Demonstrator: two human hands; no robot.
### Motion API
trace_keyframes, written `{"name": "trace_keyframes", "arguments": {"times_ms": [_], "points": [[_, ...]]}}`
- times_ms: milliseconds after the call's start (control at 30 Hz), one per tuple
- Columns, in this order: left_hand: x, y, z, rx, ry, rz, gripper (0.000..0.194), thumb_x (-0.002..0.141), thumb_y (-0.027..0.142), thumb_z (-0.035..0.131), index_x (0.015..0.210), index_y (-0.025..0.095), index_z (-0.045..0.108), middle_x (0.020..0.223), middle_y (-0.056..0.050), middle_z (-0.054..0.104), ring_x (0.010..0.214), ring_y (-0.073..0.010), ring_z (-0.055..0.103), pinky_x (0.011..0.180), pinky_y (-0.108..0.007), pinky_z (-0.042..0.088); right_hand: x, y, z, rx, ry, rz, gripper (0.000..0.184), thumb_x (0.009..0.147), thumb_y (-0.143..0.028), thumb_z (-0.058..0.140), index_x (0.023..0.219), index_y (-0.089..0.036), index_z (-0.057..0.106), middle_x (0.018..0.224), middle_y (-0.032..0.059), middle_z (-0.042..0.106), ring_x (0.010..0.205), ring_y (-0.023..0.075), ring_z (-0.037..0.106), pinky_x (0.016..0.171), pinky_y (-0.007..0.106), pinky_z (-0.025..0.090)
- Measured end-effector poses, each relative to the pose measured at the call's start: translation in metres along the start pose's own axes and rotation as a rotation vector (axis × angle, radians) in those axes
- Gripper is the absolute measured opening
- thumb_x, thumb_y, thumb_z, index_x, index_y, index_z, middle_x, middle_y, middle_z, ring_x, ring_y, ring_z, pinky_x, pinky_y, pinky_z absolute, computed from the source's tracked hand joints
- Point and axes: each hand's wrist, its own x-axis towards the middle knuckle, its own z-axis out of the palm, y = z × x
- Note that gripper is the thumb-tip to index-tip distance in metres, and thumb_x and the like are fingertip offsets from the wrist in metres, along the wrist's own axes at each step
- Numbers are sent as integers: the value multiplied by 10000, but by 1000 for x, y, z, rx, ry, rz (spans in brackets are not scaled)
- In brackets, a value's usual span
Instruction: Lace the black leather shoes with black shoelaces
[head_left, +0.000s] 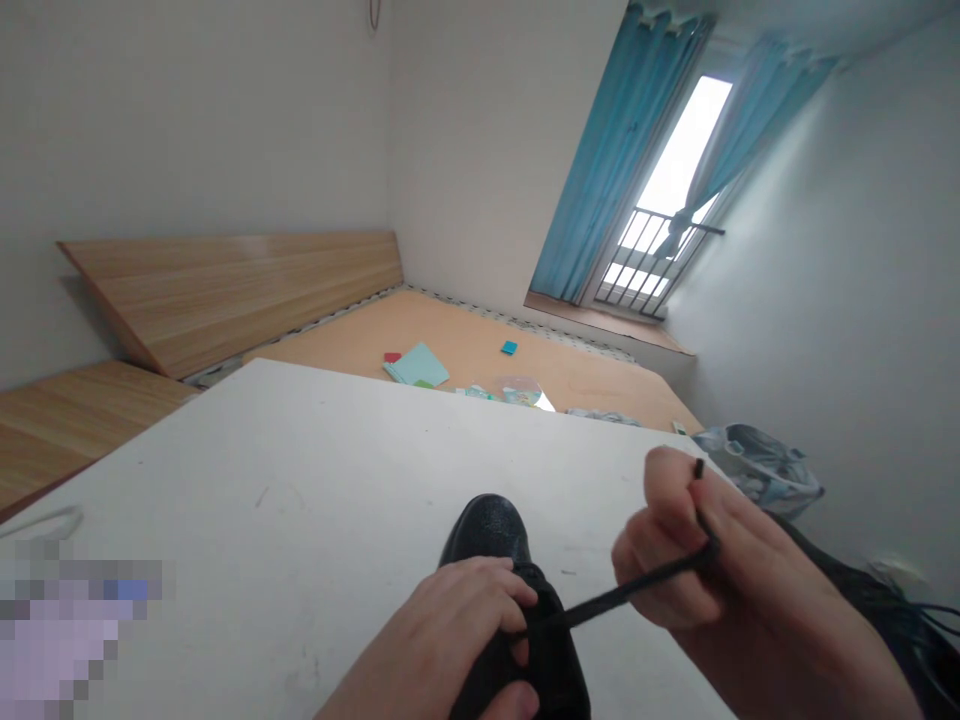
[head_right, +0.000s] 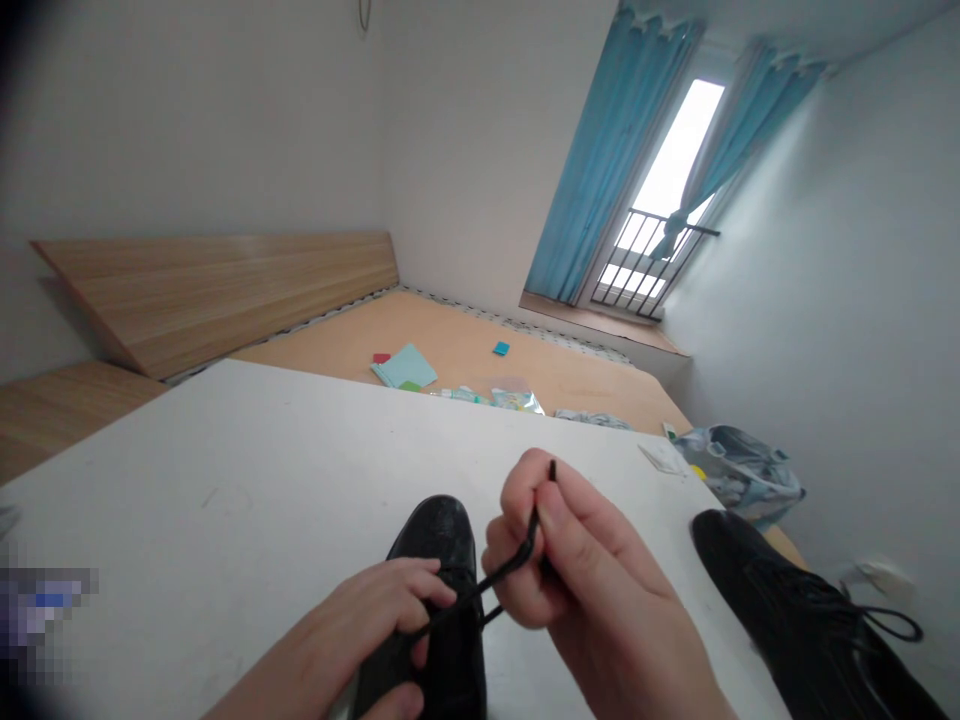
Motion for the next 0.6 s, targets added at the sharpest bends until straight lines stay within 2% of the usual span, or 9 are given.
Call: {"name": "trace_keyframes", "arguments": {"times_ms": [100, 167, 200, 267, 333, 400, 500, 533, 600], "points": [[-4, -15, 16, -28, 44, -24, 104, 778, 245, 538, 880, 246, 557, 1188, -41, 667, 1144, -242, 575, 1027, -363, 417, -4, -2, 6, -70, 106, -54, 309, 898, -480, 584, 691, -259, 520, 628, -14, 442, 545, 143, 374, 486, 267, 320], [-4, -19, 22, -7, 30, -65, 242, 779, 289, 552, 1016, 248, 575, 1225, -71, 641, 1149, -267, 563, 1014, -393, 429, -5, -3, 10, -24, 71, -16, 299, 919, -477, 546, 713, -262, 521, 690, 4, 529, 603, 157, 451, 548, 280, 375], [-3, -19, 22, 0, 20, -77, 323, 780, 311, 561, 1097, 249, 566, 1238, -83, 629, 1158, -280, 553, 1010, -406, 432, -6, -4, 13, 19, 27, 25, 307, 940, -472, 503, 719, -260, 507, 648, -1, 529, 569, 153, 442, 564, 287, 385], [2, -15, 22, -4, 1, -83, 428, 786, 339, 572, 1203, 251, 531, 1243, -94, 614, 1176, -296, 534, 1005, -421, 433, -8, -5, 18, 85, -49, 105, 331, 967, -464, 426, 717, -252, 471, 500, -40, 418, 460, 131, 327, 557, 288, 382], [9, -8, 20, -27, -14, -84, 446, 788, 348, 582, 1219, 251, 520, 1244, -94, 602, 1181, -303, 522, 1000, -431, 430, -10, -3, 21, 53, -52, 142, 340, 970, -471, 415, 722, -242, 460, 468, -64, 334, 449, 123, 265, 556, 279, 371], [17, 0, 19, -48, -23, -96, 453, 763, 343, 610, 1196, 240, 527, 1222, -94, 606, 1152, -302, 531, 994, -442, 426, -11, 1, 22, -81, 32, 81, 347, 963, -495, 443, 738, -234, 480, 543, -45, 387, 515, 133, 343, 571, 267, 368], [28, 13, 17, -47, -4, -203, 504, 679, 277, 677, 1163, 220, 548, 1173, -85, 625, 1093, -288, 549, 982, -440, 421, -9, 6, 18, -234, 177, -91, 336, 967, -477, 467, 746, -225, 499, 688, -11, 474, 661, 145, 459, 621, 255, 388], [31, 17, 17, -42, 11, -242, 494, 657, 248, 688, 1134, 215, 565, 1142, -77, 638, 1066, -279, 558, 965, -426, 428, -7, 6, 16, -209, 172, -99, 334, 974, -468, 453, 747, -224, 489, 698, -12, 468, 662, 142, 469, 619, 253, 395], [37, 23, 16, -47, 7, -259, 365, 658, 211, 679, 1017, 216, 613, 1035, -45, 669, 976, -248, 586, 912, -384, 446, -5, 4, 15, -108, 43, -11, 331, 986, -470, 391, 763, -232, 445, 648, -38, 406, 559, 127, 436, 533, 242, 377]]}}
